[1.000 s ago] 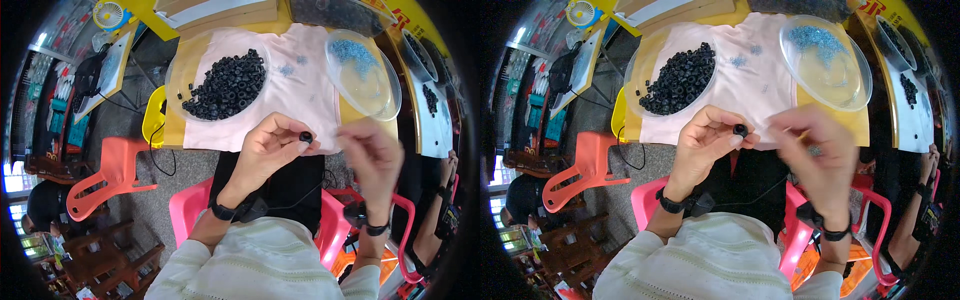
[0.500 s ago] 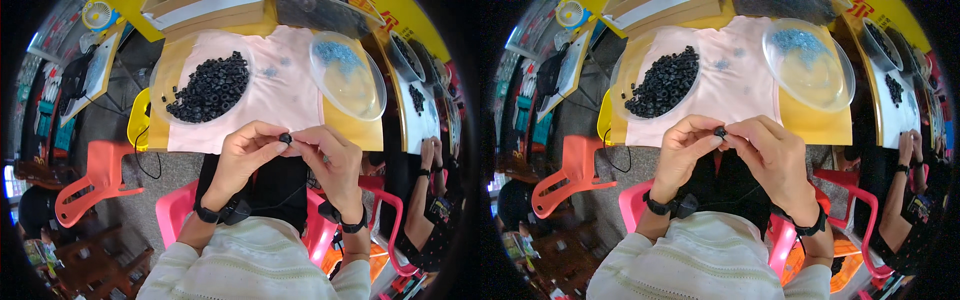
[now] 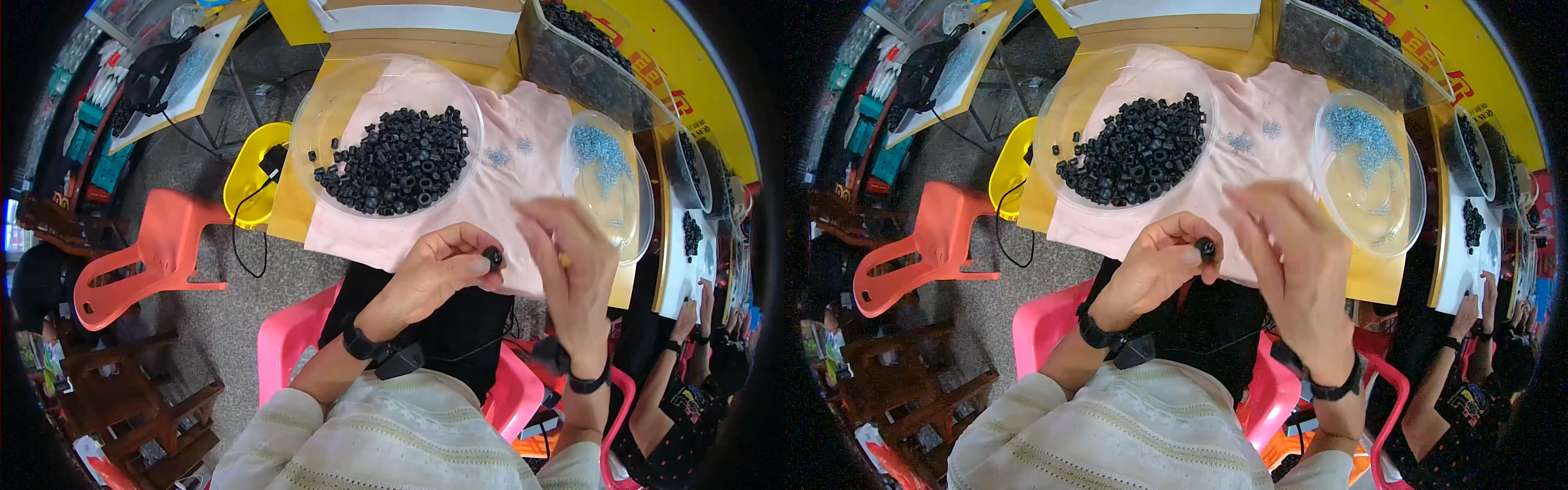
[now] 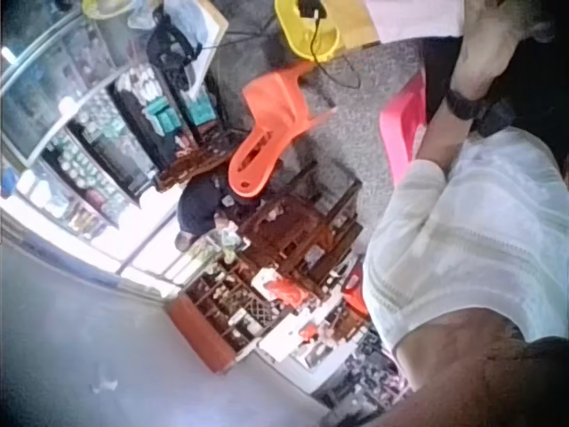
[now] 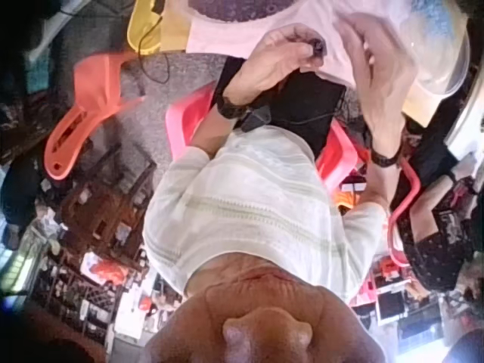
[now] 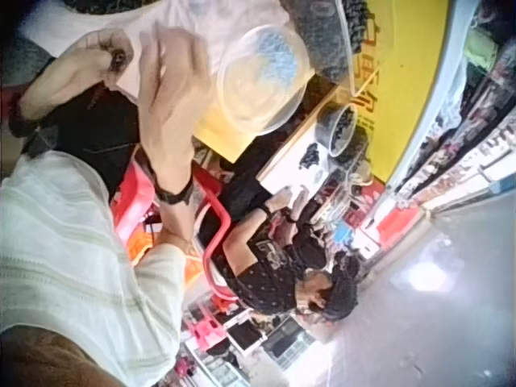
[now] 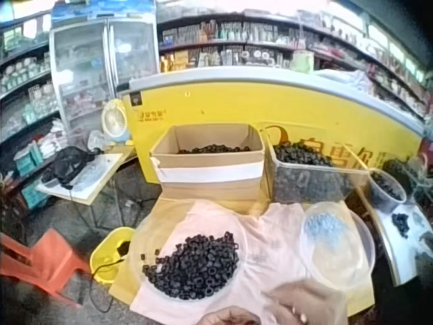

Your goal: Manually press small black plastic parts together to assemble a component.

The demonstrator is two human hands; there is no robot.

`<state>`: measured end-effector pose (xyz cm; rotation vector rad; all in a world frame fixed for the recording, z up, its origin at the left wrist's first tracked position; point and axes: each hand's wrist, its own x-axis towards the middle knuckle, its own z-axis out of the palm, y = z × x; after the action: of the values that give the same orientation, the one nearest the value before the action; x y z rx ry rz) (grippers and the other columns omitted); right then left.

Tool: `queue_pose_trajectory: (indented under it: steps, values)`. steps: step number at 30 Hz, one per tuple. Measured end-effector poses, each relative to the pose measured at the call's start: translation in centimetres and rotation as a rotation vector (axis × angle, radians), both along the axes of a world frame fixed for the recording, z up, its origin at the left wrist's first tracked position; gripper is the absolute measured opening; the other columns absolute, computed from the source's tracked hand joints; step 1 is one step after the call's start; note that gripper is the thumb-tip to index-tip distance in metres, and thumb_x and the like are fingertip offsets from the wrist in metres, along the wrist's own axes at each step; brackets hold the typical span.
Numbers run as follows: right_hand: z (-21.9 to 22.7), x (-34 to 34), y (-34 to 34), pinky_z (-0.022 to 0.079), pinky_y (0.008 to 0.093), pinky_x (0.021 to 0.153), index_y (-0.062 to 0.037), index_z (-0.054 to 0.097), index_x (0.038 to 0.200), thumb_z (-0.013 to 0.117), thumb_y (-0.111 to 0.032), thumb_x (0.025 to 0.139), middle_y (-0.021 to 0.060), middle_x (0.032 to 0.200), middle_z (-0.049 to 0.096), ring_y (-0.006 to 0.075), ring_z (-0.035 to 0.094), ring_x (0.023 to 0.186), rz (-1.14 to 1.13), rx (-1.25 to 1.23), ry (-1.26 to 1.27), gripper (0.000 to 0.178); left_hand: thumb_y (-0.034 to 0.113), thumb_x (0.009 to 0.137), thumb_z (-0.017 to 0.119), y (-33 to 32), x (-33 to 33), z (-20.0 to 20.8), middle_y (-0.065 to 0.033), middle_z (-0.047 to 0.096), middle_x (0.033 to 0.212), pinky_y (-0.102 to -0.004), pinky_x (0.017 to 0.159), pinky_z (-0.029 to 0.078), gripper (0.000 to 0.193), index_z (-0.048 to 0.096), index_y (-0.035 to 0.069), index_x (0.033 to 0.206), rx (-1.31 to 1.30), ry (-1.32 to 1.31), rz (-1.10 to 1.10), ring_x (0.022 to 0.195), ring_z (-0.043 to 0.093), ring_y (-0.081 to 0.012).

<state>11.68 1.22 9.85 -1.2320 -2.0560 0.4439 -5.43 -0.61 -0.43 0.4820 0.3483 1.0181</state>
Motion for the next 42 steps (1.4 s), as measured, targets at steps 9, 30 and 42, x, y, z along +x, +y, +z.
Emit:
queue_pose_trajectory:
  steps: [9, 30, 42]
  values:
    - [-2.7, -3.6, 12.3, 0.05, 0.0427, 0.066, -0.0038, 0.066, 0.081, 0.062, -0.01, 0.081, 0.0127, 0.084, 0.065, 0.0328, 0.065, 0.077, 0.067, 0.14, -0.247, 0.007, 0.001, 0.084, 0.067, 0.6, -0.2, 2.0, -0.0085, 0.064, 0.095, -0.0304, 0.076, 0.053, 0.021, 0.06, 0.0, 0.104, 0.106, -0.189, -0.101, 0.081, 0.065, -0.0173]
    - [-7.1, -8.1, 14.9, 0.054, 0.0358, 0.064, -0.0062, 0.072, 0.075, 0.066, -0.011, 0.072, 0.0136, 0.085, 0.067, 0.0255, 0.067, 0.082, 0.035, 0.157, -0.616, 0.008, 0.02, 0.083, 0.072, 1.1, -0.5, 1.9, -0.0112, 0.059, 0.085, -0.0291, 0.059, 0.048, 0.028, 0.056, 0.001, 0.096, 0.177, 0.097, 0.1, 0.067, 0.057, -0.0182]
    - [-9.1, -8.1, 16.4, 0.052, 0.0418, 0.068, 0.0035, 0.063, 0.07, 0.066, -0.002, 0.068, 0.0197, 0.081, 0.063, 0.0329, 0.065, 0.077, -0.021, 0.297, -0.088, 0.007, 0.013, 0.079, 0.074, -0.3, 0.8, 1.2, -0.0097, 0.055, 0.083, -0.0235, 0.052, 0.046, 0.029, 0.051, 0.002, 0.093, 0.066, 0.015, 0.122, 0.062, 0.056, -0.0152]
